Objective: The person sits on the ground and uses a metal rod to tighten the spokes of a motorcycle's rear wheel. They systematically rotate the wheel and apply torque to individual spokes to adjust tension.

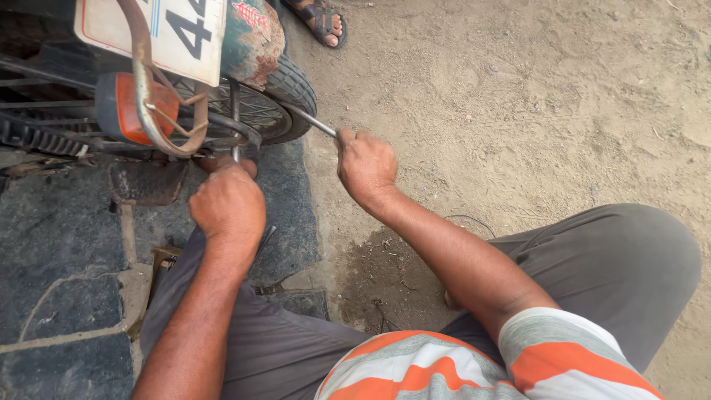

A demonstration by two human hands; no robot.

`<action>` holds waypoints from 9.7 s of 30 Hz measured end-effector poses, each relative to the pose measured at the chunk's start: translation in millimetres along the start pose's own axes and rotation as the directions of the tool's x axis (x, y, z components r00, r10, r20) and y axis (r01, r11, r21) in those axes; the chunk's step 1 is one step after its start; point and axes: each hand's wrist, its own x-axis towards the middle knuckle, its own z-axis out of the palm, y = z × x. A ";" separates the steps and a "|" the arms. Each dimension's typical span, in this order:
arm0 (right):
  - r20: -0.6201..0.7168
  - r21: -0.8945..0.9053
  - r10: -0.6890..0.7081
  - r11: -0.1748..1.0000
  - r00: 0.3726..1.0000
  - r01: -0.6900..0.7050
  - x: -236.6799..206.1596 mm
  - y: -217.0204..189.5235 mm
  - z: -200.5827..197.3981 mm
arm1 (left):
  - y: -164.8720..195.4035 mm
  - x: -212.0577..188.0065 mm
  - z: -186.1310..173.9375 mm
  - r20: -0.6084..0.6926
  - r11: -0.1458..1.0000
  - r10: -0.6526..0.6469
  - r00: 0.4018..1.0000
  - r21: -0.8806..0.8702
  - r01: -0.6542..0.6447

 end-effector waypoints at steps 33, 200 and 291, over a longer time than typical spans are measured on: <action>0.592 0.794 -0.013 -0.162 0.806 -0.586 -62.1 -81.4 55.0 | -130.2 72.1 104.6 -0.430 0.920 0.387 0.816 0.120 -0.374; 0.295 -0.098 -0.434 0.873 0.851 0.478 187.9 65.2 -66.6 | -154.8 62.9 38.6 -0.494 0.959 0.230 0.838 -0.029 -0.281; 0.079 0.228 -0.479 0.863 0.874 0.451 96.2 71.8 -105.5 | -139.1 69.1 26.3 -0.439 0.967 0.238 0.866 0.019 -0.256</action>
